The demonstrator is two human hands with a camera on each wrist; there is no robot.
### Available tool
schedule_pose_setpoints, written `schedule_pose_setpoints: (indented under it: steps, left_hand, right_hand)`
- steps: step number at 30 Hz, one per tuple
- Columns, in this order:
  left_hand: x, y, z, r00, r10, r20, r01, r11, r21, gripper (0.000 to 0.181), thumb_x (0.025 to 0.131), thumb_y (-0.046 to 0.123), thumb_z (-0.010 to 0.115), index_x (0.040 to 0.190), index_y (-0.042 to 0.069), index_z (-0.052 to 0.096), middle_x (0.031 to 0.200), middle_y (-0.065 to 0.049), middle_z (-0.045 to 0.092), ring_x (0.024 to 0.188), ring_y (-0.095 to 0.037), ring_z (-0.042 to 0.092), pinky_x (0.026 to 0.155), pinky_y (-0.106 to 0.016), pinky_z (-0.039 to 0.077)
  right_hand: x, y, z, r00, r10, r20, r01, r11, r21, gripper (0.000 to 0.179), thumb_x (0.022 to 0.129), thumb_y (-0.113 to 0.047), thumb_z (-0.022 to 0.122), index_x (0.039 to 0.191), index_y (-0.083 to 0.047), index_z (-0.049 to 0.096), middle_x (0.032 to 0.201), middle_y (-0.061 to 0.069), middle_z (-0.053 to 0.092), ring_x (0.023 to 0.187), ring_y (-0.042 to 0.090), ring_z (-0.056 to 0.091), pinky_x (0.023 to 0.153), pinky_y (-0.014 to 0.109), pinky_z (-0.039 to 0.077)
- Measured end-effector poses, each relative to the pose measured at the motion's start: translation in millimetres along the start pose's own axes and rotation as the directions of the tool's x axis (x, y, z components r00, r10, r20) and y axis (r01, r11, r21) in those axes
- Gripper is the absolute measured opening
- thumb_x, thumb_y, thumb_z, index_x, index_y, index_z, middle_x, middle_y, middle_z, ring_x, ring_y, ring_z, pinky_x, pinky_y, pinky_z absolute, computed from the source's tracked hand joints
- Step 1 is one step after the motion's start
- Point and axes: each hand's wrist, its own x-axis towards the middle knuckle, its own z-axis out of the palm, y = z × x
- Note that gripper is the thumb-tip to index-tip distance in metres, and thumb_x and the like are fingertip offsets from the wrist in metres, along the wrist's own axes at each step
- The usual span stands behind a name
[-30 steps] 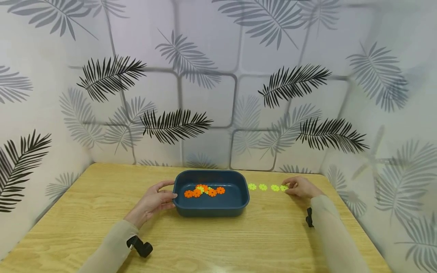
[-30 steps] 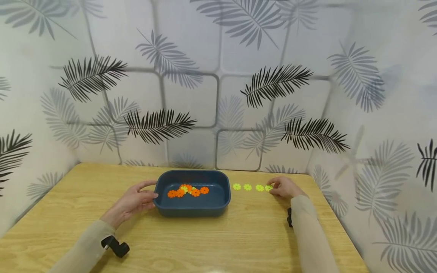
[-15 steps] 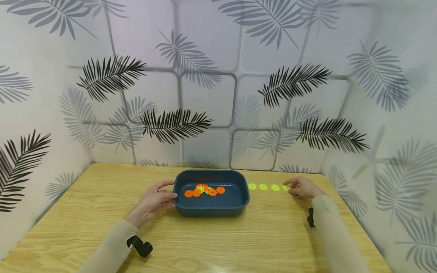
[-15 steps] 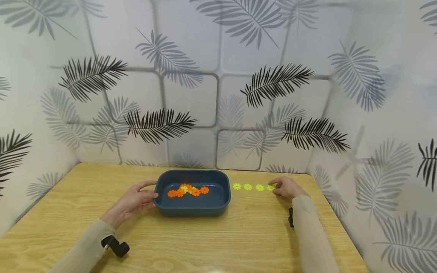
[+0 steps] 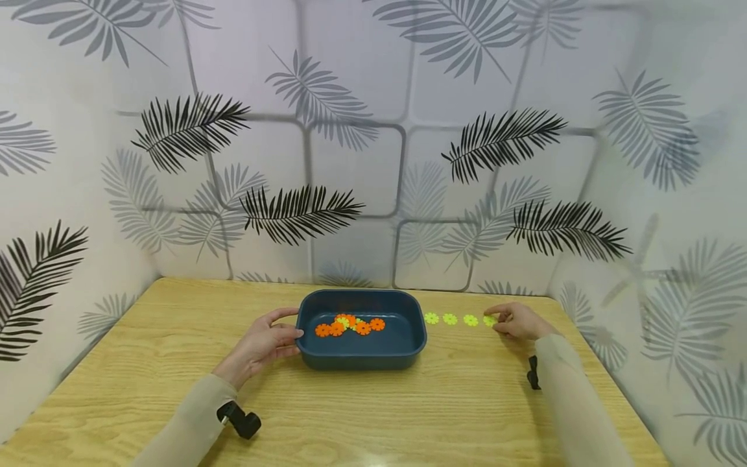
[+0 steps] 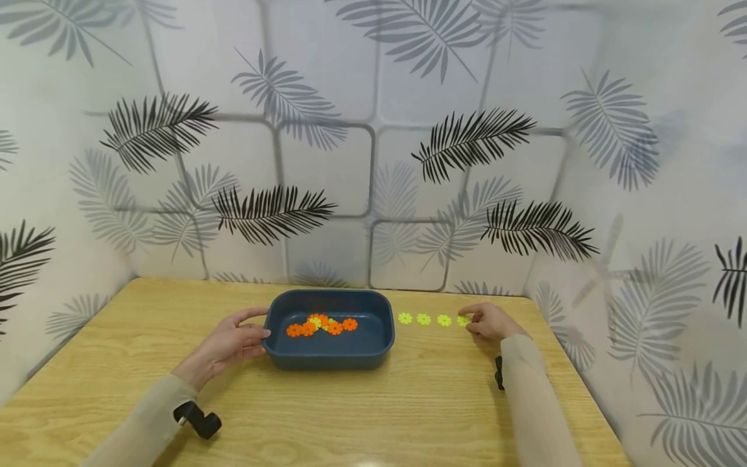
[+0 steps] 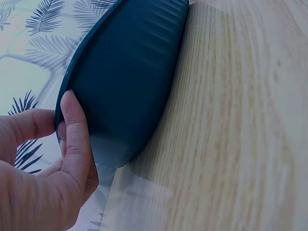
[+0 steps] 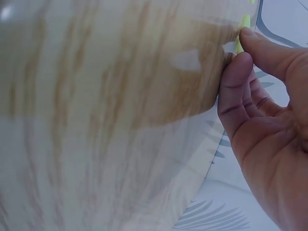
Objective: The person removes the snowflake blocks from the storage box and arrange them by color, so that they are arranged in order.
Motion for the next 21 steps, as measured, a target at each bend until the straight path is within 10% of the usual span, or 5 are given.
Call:
schedule_pose_setpoints:
  steps: [21]
  left_hand:
    - [0.1, -0.9, -0.8, 1.0, -0.001, -0.006, 0.001, 1.0, 0.001, 0.062, 0.094, 0.004, 0.063, 0.149, 0.008, 0.035, 0.11, -0.014, 0.064, 0.08, -0.017, 0.069, 0.072, -0.029, 0.06]
  right_hand:
    - [6.3, -19, 10, 0.994, -0.012, -0.106, 0.014, 1.0, 0.014, 0.026, 0.093, -0.017, 0.066, 0.115, -0.004, 0.067, 0.094, 0.009, 0.059, 0.074, 0.018, 0.052, 0.061, 0.03, 0.045]
